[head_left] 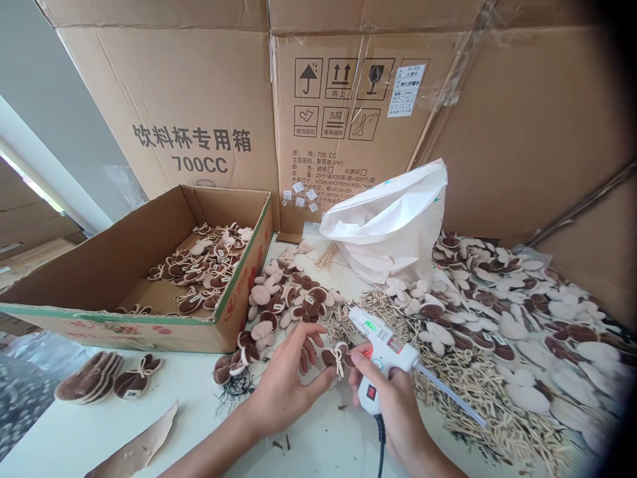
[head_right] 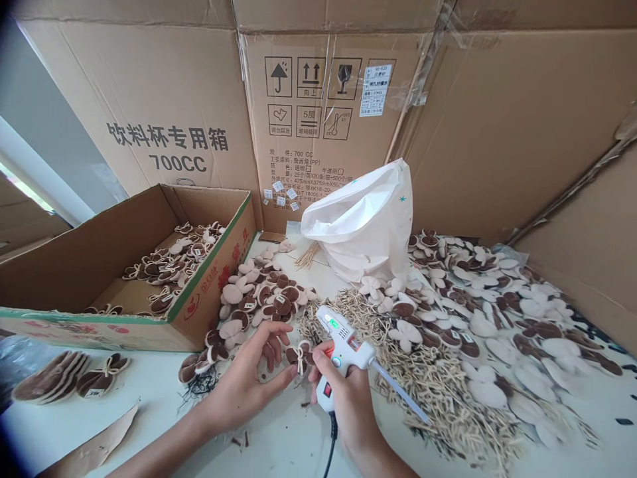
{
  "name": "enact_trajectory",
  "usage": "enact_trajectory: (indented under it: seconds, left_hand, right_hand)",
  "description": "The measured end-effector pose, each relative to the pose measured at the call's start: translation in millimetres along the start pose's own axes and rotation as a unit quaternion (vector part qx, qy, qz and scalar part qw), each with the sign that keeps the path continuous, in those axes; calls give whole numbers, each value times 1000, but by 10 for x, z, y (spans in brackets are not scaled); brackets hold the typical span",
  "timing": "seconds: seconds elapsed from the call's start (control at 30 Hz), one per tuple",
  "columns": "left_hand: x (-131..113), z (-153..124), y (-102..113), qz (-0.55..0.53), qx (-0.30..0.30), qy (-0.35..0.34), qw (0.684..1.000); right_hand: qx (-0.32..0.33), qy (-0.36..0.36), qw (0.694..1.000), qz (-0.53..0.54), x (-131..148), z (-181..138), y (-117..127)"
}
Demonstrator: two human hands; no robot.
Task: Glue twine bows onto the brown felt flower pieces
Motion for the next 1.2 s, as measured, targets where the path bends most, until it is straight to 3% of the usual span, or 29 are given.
enact_trajectory:
  seconds: [0.23, 0.4, 0.77, 1.2]
  left_hand:
    - [-59, -41, -50, -34, 64, 3, 997]
    - [-153, -63, -111, -118, 102, -3, 988]
    - [-174, -36, -66, -132, 68, 4, 989]
    - [-130, -29, -90, -192, 82, 64, 976]
  right_hand:
    - [5, -13, 1000, 26, -17, -3, -14]
    - [10, -25, 999, 36, -20, -26, -32]
    - [4, -46, 998, 38, -13, -41, -54]
    - [0, -22, 999, 33, 104, -106, -93]
Point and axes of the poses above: each hand's wrist, its own z-axis towards the middle knuckle, its own y-axis out of the back of the hand, x = y × z, the point moved 7 cm from there along z, towards the middle knuckle, and after that the axes turned 14 degrees about -z, right-handed, at the moved point
